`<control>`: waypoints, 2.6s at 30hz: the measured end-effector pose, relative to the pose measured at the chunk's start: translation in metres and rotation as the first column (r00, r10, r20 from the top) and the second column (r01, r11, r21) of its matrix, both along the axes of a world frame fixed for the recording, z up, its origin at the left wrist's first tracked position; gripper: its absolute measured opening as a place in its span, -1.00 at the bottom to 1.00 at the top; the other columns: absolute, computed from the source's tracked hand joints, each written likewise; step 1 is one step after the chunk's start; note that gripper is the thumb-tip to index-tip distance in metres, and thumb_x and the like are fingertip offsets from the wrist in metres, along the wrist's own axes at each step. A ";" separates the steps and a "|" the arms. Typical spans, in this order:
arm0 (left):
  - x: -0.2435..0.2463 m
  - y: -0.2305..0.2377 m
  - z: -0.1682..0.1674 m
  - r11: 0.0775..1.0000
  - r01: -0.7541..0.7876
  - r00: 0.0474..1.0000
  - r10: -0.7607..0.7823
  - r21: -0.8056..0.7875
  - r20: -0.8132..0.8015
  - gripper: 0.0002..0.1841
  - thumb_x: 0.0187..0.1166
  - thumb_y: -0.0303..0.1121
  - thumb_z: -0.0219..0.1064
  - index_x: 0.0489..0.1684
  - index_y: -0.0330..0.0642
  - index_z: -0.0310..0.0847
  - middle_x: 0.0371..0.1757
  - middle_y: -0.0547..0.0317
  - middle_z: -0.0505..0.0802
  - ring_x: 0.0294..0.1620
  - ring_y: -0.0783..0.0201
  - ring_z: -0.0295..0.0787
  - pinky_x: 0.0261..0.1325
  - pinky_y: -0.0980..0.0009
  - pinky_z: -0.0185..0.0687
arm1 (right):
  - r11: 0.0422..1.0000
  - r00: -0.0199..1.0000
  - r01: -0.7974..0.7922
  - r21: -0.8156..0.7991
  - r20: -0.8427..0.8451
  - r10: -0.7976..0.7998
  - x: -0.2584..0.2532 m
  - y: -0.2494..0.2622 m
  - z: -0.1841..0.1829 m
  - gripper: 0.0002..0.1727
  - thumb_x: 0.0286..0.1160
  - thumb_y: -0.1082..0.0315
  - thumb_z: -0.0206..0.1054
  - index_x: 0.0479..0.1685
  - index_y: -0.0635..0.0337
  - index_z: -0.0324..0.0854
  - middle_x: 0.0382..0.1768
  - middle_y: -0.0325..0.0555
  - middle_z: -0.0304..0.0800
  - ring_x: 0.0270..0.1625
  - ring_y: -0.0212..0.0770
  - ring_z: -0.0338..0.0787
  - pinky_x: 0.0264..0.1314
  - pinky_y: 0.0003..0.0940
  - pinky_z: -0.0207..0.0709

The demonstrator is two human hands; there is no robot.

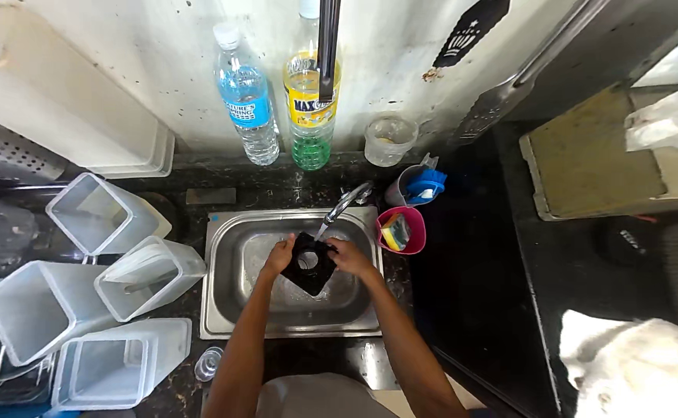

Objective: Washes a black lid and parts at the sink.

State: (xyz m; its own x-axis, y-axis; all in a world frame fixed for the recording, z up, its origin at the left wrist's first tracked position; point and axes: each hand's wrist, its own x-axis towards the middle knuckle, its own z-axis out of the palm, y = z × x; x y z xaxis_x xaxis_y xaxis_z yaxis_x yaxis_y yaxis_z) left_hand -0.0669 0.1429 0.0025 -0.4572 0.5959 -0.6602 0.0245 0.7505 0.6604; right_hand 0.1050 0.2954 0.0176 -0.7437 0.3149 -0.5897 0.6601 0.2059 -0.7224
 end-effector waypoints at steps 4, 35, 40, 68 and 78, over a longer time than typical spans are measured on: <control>0.010 0.025 0.000 0.995 0.066 0.994 -0.071 0.070 0.081 -0.32 0.92 0.03 -0.22 0.23 -0.47 0.65 0.21 -0.42 0.75 0.29 -0.19 0.67 0.41 -0.16 0.47 | 0.987 0.986 0.140 0.080 0.085 -0.146 0.023 -0.006 0.033 -0.52 0.79 0.29 0.06 0.62 0.17 0.46 0.13 0.26 0.80 -0.06 0.09 0.89 0.06 0.04 0.76; 0.062 -0.034 0.005 0.234 -0.963 0.218 0.390 0.133 0.895 -0.49 0.89 -0.04 -0.28 0.38 -0.17 0.47 0.17 -0.06 0.81 0.20 0.06 0.77 0.23 0.11 0.71 | 0.158 0.441 0.571 -0.806 0.139 -0.887 -0.043 -0.091 -0.042 -0.27 0.87 -0.23 -0.32 0.54 0.18 0.40 0.08 0.10 0.82 0.07 -0.05 0.86 0.09 -0.08 0.78; 0.067 -0.042 0.010 0.278 -0.958 0.205 0.479 0.074 0.853 -0.50 0.91 -0.02 -0.28 0.26 -0.18 0.48 -0.04 -0.01 0.83 -0.04 0.11 0.82 0.10 0.15 0.76 | 0.503 0.581 0.657 -0.561 -0.047 -0.812 -0.020 -0.078 -0.052 -0.42 0.93 0.06 -0.15 0.40 0.37 0.56 0.18 0.16 0.77 0.20 -0.12 0.77 0.29 -0.14 0.65; 0.043 0.026 -0.043 0.577 -0.812 0.289 0.525 -0.085 0.801 -0.08 0.56 0.57 -0.34 0.85 0.23 0.01 0.75 -0.14 0.39 0.58 -0.30 0.45 0.25 -0.41 0.53 | 0.868 0.786 0.443 0.223 -0.562 -0.256 0.011 -0.050 -0.014 -0.52 0.28 0.48 0.57 0.23 0.46 0.67 0.13 0.17 0.85 0.19 -0.10 0.86 0.35 -0.19 0.73; 0.069 0.048 -0.027 0.736 -0.632 0.745 0.490 0.242 0.453 -0.10 0.49 -0.47 0.45 0.82 -0.26 -0.09 0.33 -0.31 0.73 0.22 -0.02 0.80 0.33 0.03 0.73 | 0.944 0.811 0.304 -0.129 -0.484 -0.328 -0.005 -0.016 -0.027 -0.57 0.72 0.37 -0.07 0.27 0.56 0.53 0.04 0.10 0.78 0.05 -0.22 0.78 0.19 -0.27 0.69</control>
State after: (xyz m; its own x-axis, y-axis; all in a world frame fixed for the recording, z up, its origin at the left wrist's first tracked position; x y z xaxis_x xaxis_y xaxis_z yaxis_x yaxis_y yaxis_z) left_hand 0.0026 0.1911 -0.0240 -0.5756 0.5224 -0.6292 -0.5978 0.2562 0.7596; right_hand 0.1003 0.2795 -0.0098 -0.8022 0.5658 -0.1908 0.2371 0.0086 -0.9714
